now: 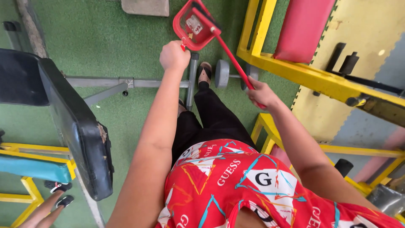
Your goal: Sweeping the gym floor using a small broom and a dustpan.
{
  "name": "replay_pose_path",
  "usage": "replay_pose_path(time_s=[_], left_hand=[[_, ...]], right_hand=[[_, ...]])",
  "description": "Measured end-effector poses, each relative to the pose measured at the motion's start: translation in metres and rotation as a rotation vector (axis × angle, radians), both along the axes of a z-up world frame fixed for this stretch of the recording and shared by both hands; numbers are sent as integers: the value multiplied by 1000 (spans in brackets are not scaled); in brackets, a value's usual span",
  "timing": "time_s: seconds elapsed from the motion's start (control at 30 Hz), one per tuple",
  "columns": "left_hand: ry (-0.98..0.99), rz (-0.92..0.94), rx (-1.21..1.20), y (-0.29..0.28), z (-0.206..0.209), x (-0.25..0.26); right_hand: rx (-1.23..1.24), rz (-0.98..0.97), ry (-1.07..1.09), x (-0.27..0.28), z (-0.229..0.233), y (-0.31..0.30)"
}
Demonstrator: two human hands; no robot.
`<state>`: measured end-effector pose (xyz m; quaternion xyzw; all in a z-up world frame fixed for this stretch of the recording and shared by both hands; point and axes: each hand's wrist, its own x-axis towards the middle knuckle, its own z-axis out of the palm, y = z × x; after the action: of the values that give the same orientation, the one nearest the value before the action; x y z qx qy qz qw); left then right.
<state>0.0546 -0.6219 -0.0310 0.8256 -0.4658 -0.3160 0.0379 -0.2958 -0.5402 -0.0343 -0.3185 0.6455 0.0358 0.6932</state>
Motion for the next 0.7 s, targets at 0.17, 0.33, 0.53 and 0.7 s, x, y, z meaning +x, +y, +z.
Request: replay_pose_path(time_s=[0.17, 0.33, 0.53, 0.7], left_hand=[[-24, 24, 12, 9, -10, -5], [-57, 18, 52, 8, -13, -10], [-38, -8, 63, 2, -14, -5], [-34, 1, 39, 2, -20, -1]], right_hand=[[-131, 148, 133, -10, 29, -27], [-343, 154, 223, -2, -69, -99], [-345, 104, 164, 3, -138, -36], [-5, -96, -83, -2, 1, 19]])
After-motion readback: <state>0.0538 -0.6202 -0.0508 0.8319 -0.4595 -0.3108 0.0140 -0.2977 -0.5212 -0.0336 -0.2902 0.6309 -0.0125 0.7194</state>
